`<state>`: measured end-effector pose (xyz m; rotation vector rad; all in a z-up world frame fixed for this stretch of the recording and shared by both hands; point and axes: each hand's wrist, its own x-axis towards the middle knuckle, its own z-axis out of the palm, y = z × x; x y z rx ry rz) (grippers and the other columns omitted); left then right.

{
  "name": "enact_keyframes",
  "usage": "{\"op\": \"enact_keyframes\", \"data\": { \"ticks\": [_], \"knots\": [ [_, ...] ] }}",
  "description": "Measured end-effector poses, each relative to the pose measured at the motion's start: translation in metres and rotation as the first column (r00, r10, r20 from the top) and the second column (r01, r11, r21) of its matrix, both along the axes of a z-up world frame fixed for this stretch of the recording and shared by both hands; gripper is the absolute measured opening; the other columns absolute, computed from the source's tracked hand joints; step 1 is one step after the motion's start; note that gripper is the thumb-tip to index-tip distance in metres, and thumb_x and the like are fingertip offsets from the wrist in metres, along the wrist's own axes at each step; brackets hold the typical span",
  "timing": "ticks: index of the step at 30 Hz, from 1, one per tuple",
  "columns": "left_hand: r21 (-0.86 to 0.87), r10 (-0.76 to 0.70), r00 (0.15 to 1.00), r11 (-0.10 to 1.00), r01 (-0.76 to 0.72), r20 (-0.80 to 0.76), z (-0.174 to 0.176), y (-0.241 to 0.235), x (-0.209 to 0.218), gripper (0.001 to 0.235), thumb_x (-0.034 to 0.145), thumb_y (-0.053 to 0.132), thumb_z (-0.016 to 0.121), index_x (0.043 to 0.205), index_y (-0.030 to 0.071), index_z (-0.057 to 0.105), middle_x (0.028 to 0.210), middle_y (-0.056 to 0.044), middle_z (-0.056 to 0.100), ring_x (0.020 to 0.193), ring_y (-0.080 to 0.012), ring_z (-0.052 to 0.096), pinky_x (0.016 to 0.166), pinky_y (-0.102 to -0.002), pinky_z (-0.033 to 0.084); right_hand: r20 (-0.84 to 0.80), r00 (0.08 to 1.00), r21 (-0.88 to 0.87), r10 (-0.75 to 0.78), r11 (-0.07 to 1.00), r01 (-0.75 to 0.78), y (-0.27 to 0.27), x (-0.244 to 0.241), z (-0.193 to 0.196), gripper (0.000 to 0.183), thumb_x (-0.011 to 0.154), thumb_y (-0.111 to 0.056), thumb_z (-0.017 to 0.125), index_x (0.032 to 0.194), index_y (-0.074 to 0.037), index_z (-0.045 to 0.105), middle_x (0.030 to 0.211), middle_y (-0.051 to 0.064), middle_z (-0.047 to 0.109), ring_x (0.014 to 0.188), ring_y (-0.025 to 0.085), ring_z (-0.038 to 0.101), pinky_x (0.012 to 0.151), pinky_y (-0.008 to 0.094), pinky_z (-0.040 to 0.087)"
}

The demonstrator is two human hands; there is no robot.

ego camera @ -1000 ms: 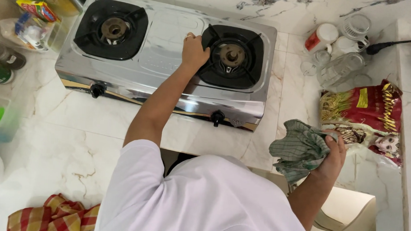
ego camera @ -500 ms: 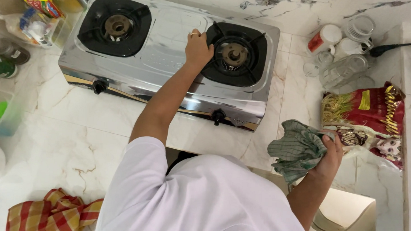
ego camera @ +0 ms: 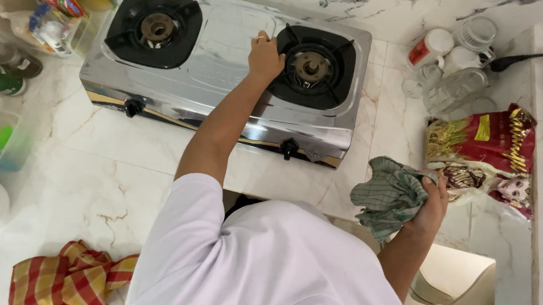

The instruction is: Cleaning a two-burner gas stove with a cloth and folding kitchen rags.

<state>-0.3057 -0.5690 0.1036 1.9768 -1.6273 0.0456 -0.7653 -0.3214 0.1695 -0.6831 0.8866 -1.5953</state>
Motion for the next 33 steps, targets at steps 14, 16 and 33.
{"op": "enact_keyframes", "data": {
  "ticks": [14,16,33],
  "knots": [
    [-0.410,-0.226,0.881,0.911,0.040,-0.417,0.063,0.173,0.001,0.041,0.094,0.011,0.070,0.134,0.004,0.060,0.120,-0.014,0.064,0.099,-0.0251,0.066,0.083,-0.037,0.056,-0.132,0.892,0.134,0.431,0.900,-0.415,-0.039,0.074,0.010,0.011,0.098,-0.006,0.058,0.106,-0.001,0.064,0.095,0.010,0.069,0.085,0.020,0.067,0.079,0.032,0.056],
    [-0.438,-0.234,0.837,0.899,-0.006,-0.494,0.064,0.221,-0.003,0.034,0.097,0.009,0.068,0.130,0.007,0.062,0.118,-0.012,0.065,0.096,-0.0205,0.068,0.074,-0.033,0.059,-0.151,0.821,0.134,0.551,0.834,-0.535,-0.043,0.101,0.004,0.011,0.098,-0.006,0.058,0.106,-0.001,0.064,0.094,0.010,0.068,0.084,0.020,0.067,0.079,0.031,0.056],
    [-0.239,0.669,0.417,0.346,-0.907,-0.615,0.010,0.639,0.030,0.020,0.099,0.005,0.067,0.119,0.001,0.068,0.104,-0.011,0.072,0.092,-0.0233,0.067,0.080,-0.036,0.054,-0.328,-0.136,0.173,0.935,-0.082,-0.981,0.077,0.357,0.008,0.007,0.097,-0.004,0.065,0.104,-0.002,0.064,0.094,0.002,0.065,0.084,0.010,0.061,0.074,0.025,0.050]
  ]
}}
